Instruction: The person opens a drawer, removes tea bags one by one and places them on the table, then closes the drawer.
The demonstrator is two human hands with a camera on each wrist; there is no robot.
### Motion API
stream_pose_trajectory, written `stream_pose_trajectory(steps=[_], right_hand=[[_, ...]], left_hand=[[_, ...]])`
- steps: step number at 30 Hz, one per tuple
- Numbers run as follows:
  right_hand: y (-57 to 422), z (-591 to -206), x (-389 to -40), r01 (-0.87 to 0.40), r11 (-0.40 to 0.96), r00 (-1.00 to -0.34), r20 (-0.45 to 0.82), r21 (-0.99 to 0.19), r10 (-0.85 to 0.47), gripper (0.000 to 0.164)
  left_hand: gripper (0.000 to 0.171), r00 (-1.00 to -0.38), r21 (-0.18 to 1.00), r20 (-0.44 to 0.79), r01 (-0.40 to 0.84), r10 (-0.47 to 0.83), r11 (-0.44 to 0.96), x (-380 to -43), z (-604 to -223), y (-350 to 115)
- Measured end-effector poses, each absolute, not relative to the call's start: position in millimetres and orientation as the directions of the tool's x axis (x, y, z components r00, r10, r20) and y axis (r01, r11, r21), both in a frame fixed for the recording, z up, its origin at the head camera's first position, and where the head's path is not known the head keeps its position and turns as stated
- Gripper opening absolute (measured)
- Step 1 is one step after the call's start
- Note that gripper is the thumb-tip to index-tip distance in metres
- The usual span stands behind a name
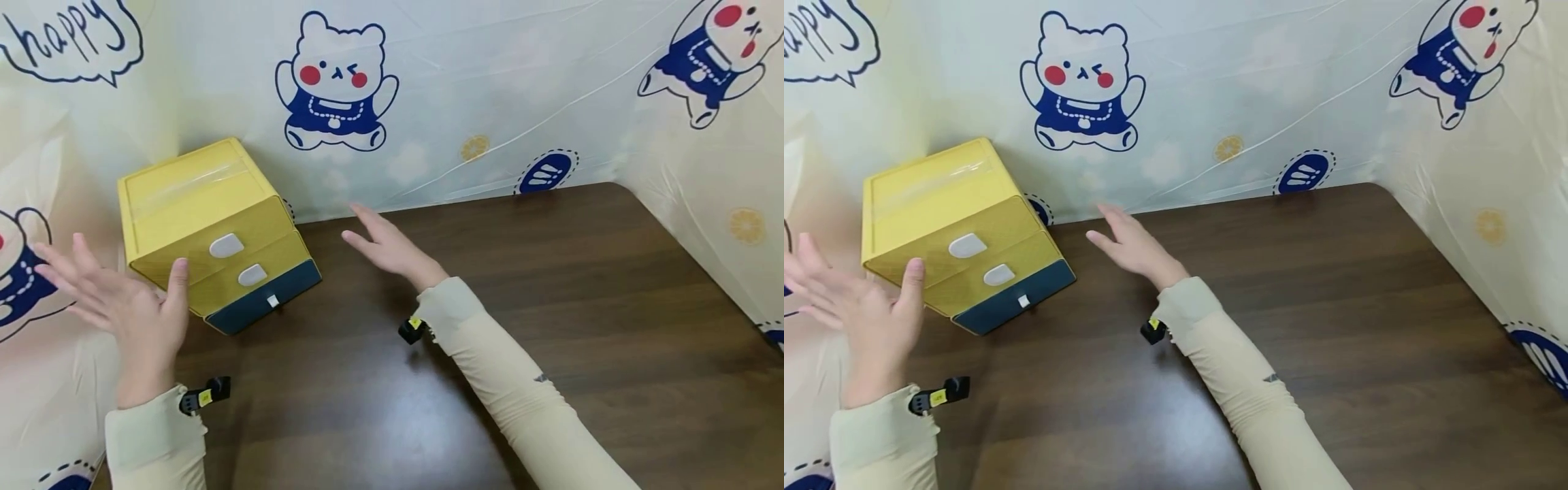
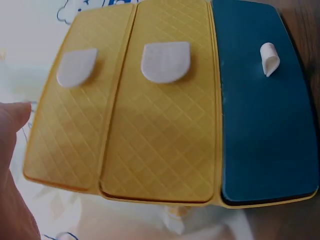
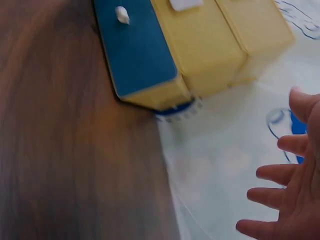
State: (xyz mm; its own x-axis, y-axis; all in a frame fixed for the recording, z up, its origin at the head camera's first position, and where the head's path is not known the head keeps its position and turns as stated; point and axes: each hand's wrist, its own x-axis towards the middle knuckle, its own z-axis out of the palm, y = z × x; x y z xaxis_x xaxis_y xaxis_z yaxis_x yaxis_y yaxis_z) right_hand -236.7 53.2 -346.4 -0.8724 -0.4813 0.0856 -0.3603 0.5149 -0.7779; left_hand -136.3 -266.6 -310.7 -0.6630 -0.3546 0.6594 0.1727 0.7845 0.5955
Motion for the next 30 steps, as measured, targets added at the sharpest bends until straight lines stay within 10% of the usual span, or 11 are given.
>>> stream_pose_trajectory(steps=[17,30], right_hand=[[-34.2,-374.4,-238.2,-0.144,0.113,-0.881,0.075,-0.983,-0.466,0.059],[-39.3,-368.4,-237.5,-0.184,0.087,-0.904,0.134,-0.979,-0.406,0.049]], left_hand=[[0.065,-0.832,0.985,0.168,0.160,-0.529,0.061,-138.9,-331.3,-291.5],[0.051,-0.830,0.978,0.207,0.169,-0.518,0.121,-146.7,-342.1,-285.1]])
